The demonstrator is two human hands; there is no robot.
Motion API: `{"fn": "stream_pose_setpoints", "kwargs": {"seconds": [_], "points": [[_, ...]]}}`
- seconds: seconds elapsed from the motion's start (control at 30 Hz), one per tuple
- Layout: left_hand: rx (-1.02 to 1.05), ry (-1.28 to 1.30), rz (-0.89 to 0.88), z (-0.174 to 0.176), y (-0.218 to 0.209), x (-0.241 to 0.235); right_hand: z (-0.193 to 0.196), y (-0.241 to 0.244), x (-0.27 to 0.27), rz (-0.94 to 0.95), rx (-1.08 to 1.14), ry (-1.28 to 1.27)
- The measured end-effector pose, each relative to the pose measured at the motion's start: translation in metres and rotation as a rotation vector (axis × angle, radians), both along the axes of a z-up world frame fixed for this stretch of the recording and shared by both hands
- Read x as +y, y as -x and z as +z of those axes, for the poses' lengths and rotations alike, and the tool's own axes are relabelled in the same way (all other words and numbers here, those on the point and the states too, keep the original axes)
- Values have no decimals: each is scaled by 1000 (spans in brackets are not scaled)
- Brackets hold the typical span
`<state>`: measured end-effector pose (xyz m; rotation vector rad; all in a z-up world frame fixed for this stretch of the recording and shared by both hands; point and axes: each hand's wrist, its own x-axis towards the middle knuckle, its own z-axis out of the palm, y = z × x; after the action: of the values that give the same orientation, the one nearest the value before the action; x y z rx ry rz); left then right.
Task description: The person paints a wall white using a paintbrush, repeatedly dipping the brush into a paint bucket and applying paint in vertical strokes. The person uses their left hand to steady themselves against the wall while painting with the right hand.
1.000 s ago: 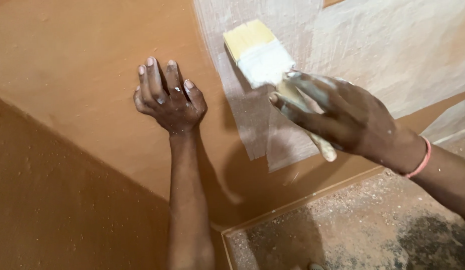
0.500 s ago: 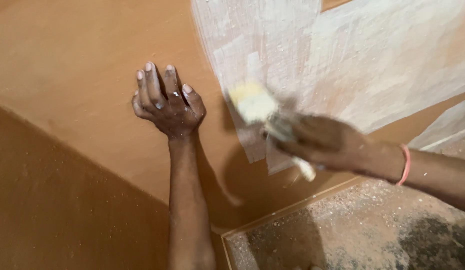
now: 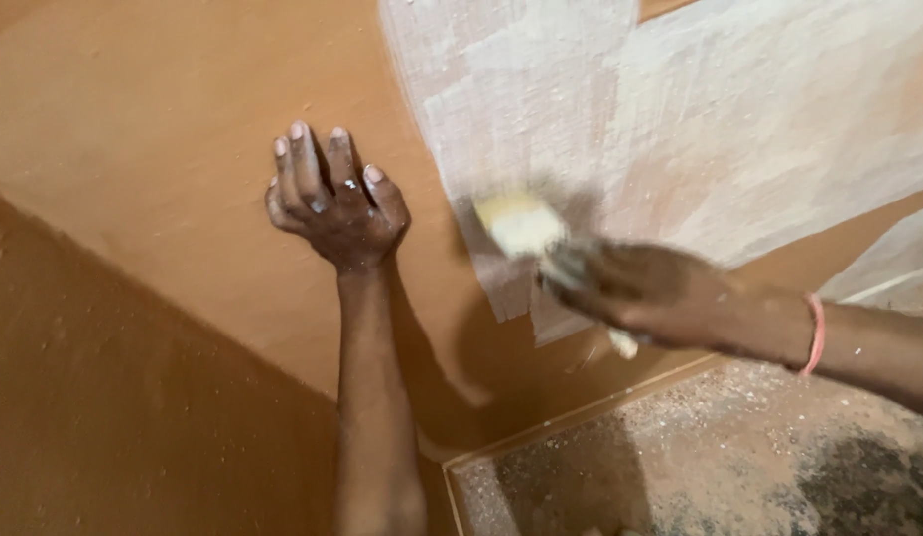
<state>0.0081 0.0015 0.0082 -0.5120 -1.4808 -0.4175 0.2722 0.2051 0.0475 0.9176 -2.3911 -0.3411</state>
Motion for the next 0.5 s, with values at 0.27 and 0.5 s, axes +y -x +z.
{"fn": "stream_pose_setpoints", "kwargs": {"seconds": [0.27, 0.5], "points": [[-19, -3, -10, -1, -1, -2, 49, 52, 24, -14, 458, -153], [-22, -5, -3, -1, -2, -2, -42, 16, -26, -91, -138, -781]]}}
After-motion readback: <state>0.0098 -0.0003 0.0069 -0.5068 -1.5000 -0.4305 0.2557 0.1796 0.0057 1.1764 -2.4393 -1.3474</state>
